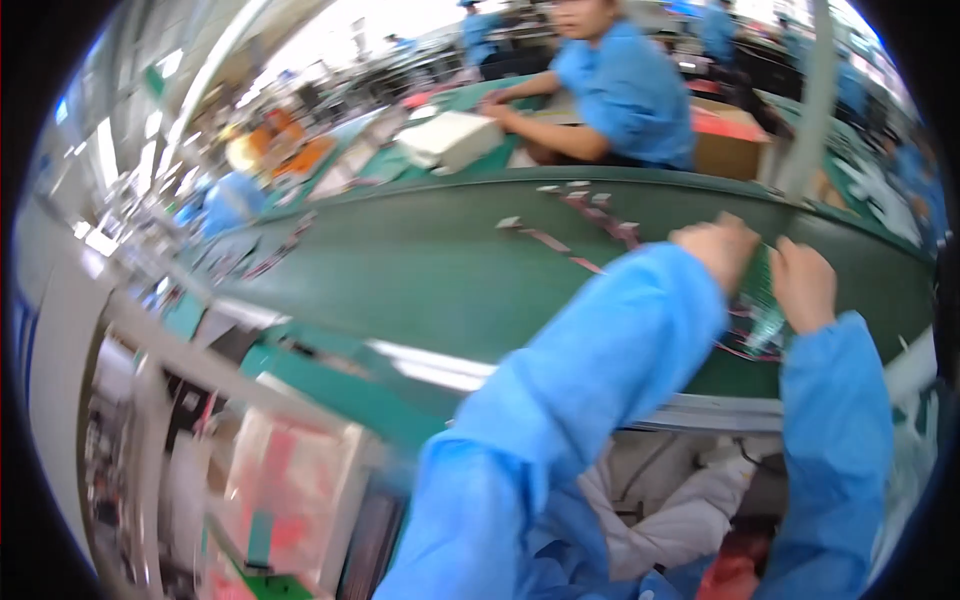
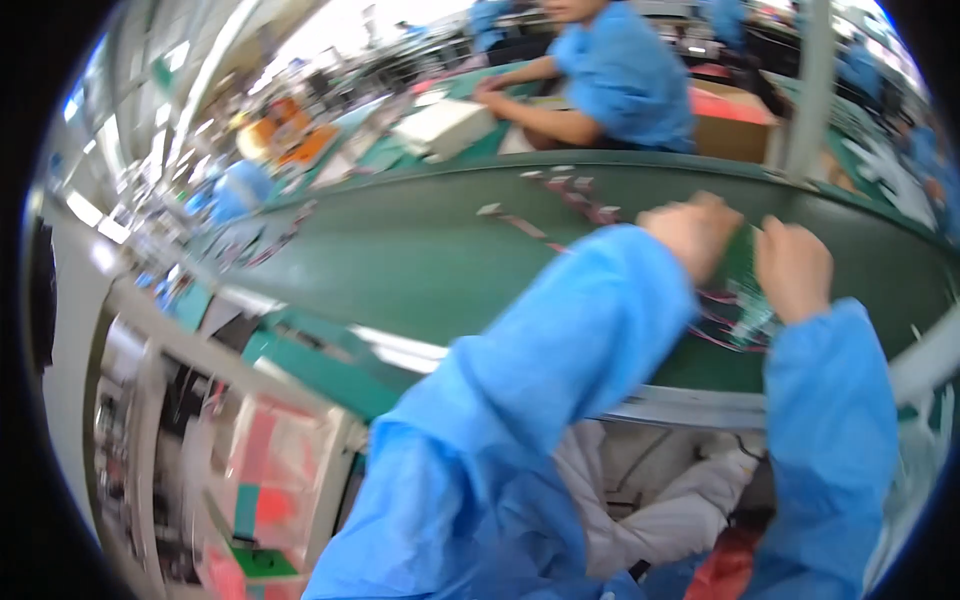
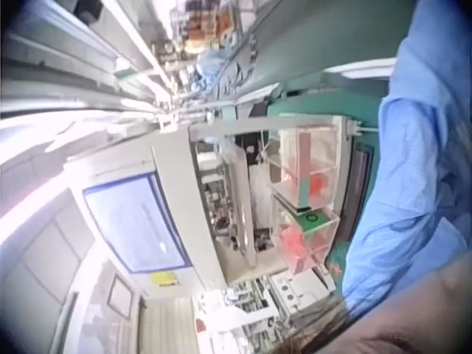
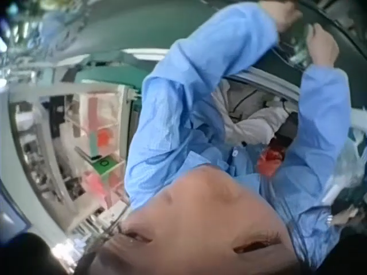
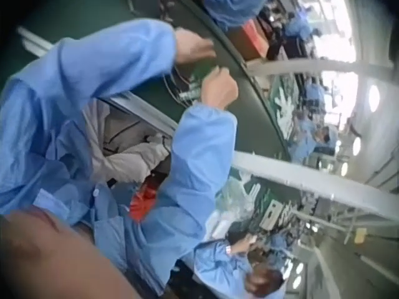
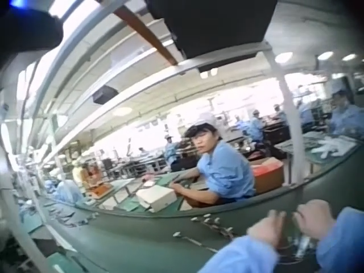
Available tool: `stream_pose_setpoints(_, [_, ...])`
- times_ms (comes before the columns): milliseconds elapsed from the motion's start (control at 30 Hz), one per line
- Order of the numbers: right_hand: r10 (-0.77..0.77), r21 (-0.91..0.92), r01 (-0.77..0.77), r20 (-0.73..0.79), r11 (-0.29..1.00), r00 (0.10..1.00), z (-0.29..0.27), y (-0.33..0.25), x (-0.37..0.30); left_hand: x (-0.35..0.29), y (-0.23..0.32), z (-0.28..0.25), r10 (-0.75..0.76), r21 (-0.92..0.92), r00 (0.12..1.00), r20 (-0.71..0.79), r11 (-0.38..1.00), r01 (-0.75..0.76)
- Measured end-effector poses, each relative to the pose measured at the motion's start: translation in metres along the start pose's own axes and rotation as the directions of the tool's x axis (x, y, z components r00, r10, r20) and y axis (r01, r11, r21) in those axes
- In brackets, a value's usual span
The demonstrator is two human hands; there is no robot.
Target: The person connects wiring harnesses to printed circuit boards by hand on an assembly line.
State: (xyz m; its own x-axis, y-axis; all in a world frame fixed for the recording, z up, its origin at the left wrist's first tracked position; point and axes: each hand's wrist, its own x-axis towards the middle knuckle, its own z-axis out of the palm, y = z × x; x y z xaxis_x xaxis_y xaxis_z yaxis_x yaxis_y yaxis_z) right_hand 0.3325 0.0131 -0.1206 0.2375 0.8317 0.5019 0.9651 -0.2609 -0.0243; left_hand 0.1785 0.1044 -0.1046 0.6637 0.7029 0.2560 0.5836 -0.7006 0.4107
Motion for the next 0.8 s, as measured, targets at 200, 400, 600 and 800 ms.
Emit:
stream_pose_setpoints(200, [-0.211,0.139,0.258,-0.285,0.956,0.935,-0.006,-0.024,-0.032,-0.012,-0.11,-0.002,-0.012,-0.105,0.946,-0.324,0.994,-0.023])
stream_pose_setpoints(400, [-0.44,0.188,0.447,-0.082,0.874,0.894,0.03,-0.05,-0.098,-0.016,-0.145,0.034,0.244,-0.142,0.922,-0.302,0.944,-0.296])
stream_pose_setpoints(600, [-0.385,0.084,0.391,-0.081,0.916,0.919,0.073,-0.032,-0.083,-0.029,-0.157,0.035,0.417,0.073,0.894,-0.166,0.909,-0.41])
stream_pose_setpoints(800, [-0.31,-0.058,0.306,-0.086,0.95,0.947,0.077,0.003,-0.067,-0.041,-0.158,0.031,0.342,0.057,0.937,0.066,0.937,-0.346])
